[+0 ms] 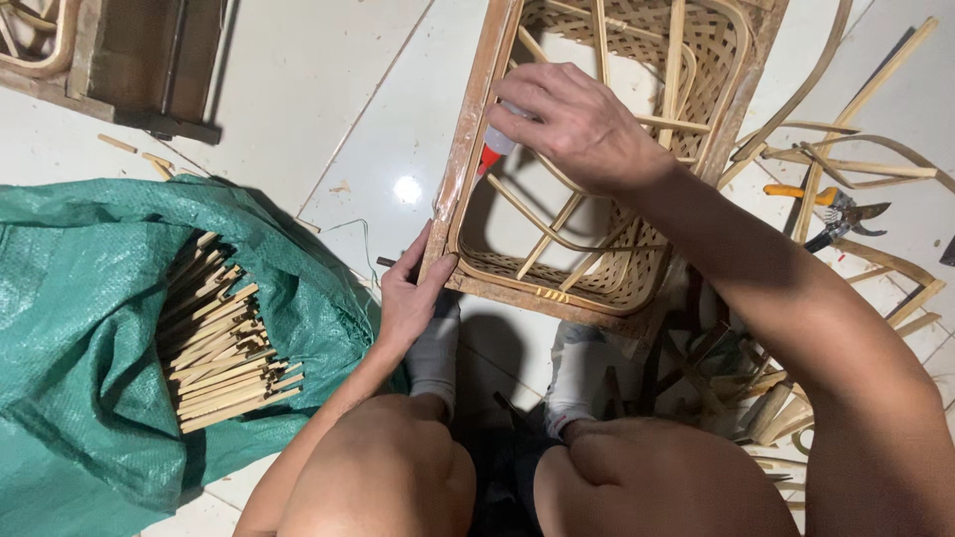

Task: The person assembles a rectangular woven basket by hammering its frame, applying glue to the edges, and inserting a curved bamboo strip into the top rim. They use a hammer, glue bottle, and pliers to secure and trim the components.

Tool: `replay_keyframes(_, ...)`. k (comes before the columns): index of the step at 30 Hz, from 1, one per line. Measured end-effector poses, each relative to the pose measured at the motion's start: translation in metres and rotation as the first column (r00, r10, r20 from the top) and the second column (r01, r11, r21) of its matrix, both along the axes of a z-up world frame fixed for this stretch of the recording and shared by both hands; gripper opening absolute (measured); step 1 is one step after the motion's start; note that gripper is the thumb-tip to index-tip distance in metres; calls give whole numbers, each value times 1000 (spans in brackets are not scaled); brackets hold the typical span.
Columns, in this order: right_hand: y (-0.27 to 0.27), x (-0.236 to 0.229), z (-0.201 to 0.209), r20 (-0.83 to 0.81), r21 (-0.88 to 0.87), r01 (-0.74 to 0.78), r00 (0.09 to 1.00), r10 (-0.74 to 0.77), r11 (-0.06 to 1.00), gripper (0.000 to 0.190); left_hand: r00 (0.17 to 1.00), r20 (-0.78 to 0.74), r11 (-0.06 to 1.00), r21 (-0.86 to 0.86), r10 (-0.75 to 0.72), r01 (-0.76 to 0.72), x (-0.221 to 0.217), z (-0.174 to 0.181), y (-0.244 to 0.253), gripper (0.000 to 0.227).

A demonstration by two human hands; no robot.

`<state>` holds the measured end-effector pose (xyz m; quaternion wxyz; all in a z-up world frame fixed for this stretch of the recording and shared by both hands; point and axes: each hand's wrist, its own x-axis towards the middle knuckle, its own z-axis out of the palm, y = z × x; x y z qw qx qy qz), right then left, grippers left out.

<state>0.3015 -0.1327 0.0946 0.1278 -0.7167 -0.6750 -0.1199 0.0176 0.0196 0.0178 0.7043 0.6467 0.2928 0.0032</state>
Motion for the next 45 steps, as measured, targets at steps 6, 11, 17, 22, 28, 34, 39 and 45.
replay_keyframes(6, 10, -2, -16, 14, 8, -38, 999, 38, 999, 26, 1000, -14, 1000, 8, -4, 5, 2, 3, 1, 60)
replay_keyframes(11, 9, 12, -16, 161, -18, -34, 986, 36, 999, 25, 1000, -6, 1000, -27, 12, -12, -1, 2, -1, 59)
replay_keyframes(17, 2, 60, -2, 149, 35, 46, 988, -51, 998, 20, 1000, -24, 1000, -13, 9, -9, 2, 0, 1, 57)
replay_keyframes(22, -2, 68, -7, 236, 18, 69, 969, -71, 997, 20, 1000, -18, 999, -28, 20, -20, -4, -3, -2, 57)
replay_keyframes(28, 9, 63, -9, 148, 45, 37, 988, -43, 998, 19, 1000, -19, 1000, -16, 20, -20, -2, -4, -1, 57)
replay_keyframes(34, 14, 67, -4, 226, 2, 19, 974, -19, 1000, 20, 998, -57, 999, 41, -9, 11, -1, -2, 1, 57)
replay_keyframes(39, 11, 94, 5, 112, -99, 54, 993, -43, 994, 12, 999, -37, 1000, 16, 0, 0, 0, 0, 0, 57)
replay_keyframes(45, 10, 103, 1, 222, -56, 71, 974, -56, 996, 19, 999, -42, 1000, 12, -2, 3, 0, 2, 0, 57)
